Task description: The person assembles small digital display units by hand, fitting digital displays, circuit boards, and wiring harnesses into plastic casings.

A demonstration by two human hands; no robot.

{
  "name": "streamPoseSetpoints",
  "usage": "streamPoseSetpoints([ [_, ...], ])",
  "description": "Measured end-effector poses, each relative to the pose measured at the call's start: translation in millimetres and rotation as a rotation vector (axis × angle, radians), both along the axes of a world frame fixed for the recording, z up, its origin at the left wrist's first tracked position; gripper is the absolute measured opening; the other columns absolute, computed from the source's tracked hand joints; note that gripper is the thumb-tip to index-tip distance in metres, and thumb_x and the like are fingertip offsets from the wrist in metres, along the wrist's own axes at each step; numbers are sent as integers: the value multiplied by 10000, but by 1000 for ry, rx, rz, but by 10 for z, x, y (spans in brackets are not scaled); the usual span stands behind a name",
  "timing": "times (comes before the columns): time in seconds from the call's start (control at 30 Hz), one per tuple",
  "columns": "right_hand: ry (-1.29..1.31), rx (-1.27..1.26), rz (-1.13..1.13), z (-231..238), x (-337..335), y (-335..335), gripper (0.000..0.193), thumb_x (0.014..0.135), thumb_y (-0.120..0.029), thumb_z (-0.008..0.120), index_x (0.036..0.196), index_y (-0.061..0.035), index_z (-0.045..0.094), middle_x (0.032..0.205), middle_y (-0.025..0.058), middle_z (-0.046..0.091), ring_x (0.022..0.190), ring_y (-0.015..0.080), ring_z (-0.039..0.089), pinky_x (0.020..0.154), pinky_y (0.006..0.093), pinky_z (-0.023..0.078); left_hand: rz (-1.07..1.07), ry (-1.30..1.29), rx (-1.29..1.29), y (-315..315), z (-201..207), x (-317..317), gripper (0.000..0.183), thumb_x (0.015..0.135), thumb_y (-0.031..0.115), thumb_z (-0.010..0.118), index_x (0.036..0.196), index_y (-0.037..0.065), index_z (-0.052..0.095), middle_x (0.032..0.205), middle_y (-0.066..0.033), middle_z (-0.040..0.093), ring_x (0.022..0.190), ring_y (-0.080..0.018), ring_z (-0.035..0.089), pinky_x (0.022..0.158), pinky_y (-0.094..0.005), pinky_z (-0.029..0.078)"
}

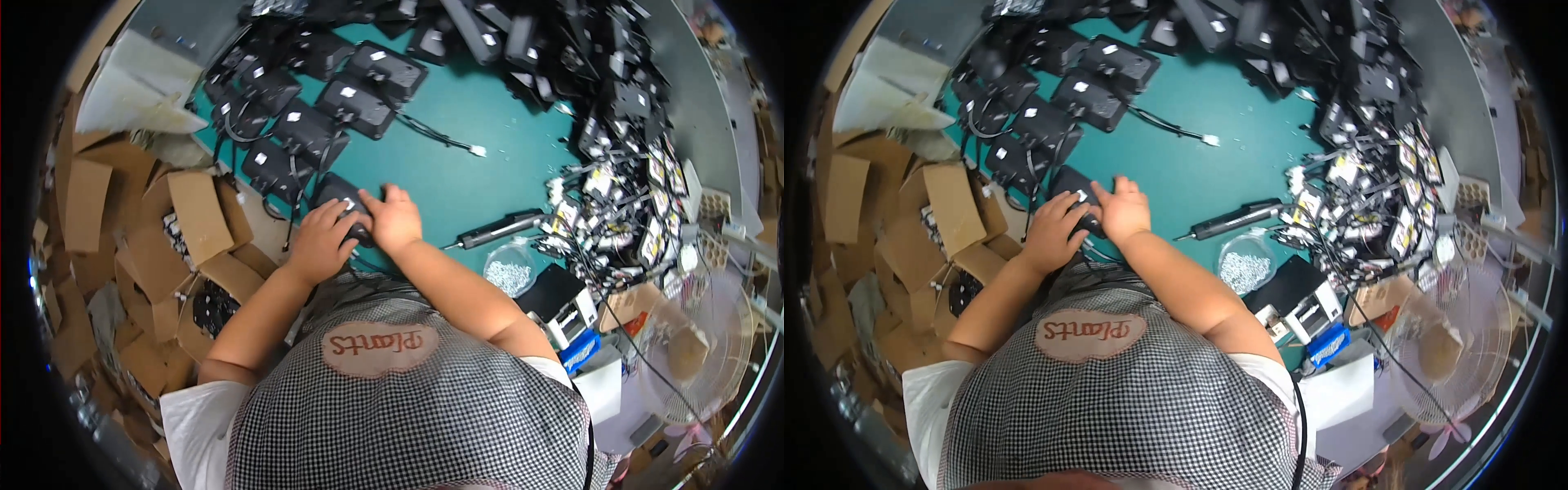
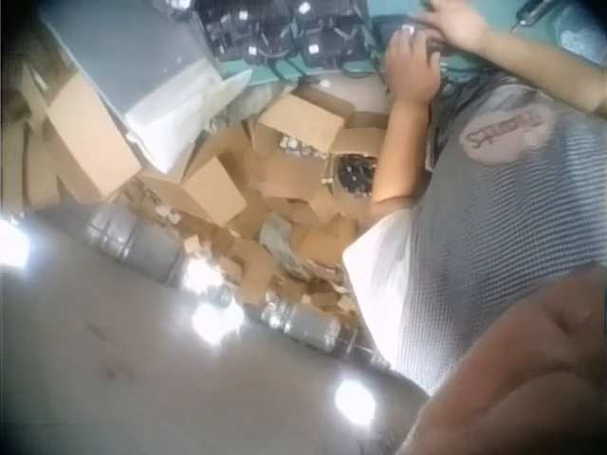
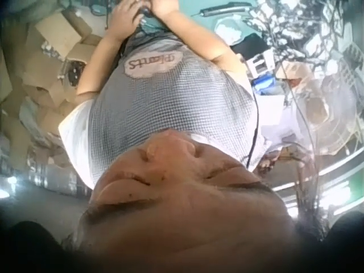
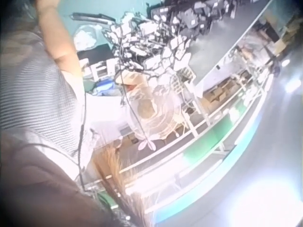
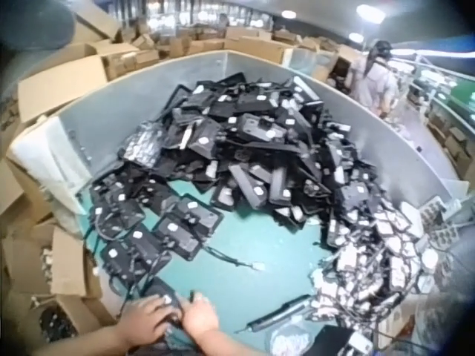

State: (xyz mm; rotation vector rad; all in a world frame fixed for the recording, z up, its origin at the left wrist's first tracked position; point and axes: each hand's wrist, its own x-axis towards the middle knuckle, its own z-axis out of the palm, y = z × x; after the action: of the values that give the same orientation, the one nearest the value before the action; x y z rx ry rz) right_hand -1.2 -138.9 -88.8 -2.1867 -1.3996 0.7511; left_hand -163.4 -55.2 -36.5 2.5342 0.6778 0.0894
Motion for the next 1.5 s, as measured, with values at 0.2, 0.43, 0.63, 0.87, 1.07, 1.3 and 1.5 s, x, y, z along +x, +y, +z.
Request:
streamPoseSetpoints([
  [0.2,82,-39,-9,-32,267,-216,445,778,-266,714,1211,-189,648,1318,211,490,1178,386,499,997,413,434,-96,180,87,-130,-121,146,647,772,281,721,1351,101,496,1427,-163,431,1335,-348,384,1075,-454,330],
  [0.43,5,174,-601,521,1722,-1030,277,817,-266,674,1030,-92,702,995,162,677,893,322,660,816,404,525,-112,284,88,-56,-66,172,673,751,212,730,1366,81,489,1460,-186,392,1348,-370,362,1072,-457,338],
  [0.63,-377,41,-1025,382,3104,-1924,389,818,-281,666,1153,-85,644,1092,159,649,990,324,630,871,400,501,-111,313,51,-84,-56,239,698,731,196,739,1363,50,481,1458,-220,380,1348,-396,361,1058,-472,359],
  [0.87,-259,-256,-1205,244,3623,-1720,611,801,-364,667,1293,-33,523,1240,221,584,1138,364,569,972,425,454,-102,318,22,-103,-31,230,688,709,167,748,1338,44,499,1449,-229,386,1341,-409,363,1062,-459,369],
  [1.07,-68,-222,-1162,79,3969,-1969,526,807,-428,676,1124,-11,635,1068,187,680,1002,320,651,881,383,494,-86,322,13,-99,24,312,671,713,166,747,1328,40,510,1430,-235,409,1322,-416,387,1063,-455,372],
  [1.3,-51,-249,-1141,-167,3721,-1863,471,780,-463,664,903,-11,709,910,210,699,887,349,675,833,408,511,-114,301,38,-34,-42,359,666,722,172,745,1328,27,508,1417,-238,422,1317,-416,392,1063,-449,374],
  [1.5,-71,-288,-1141,-343,3779,-1852,424,737,-362,658,960,-5,700,1012,208,687,994,351,648,883,397,496,-109,311,31,-50,-60,345,668,712,184,752,1318,25,520,1408,-243,431,1312,-411,401,1062,-447,377],
])
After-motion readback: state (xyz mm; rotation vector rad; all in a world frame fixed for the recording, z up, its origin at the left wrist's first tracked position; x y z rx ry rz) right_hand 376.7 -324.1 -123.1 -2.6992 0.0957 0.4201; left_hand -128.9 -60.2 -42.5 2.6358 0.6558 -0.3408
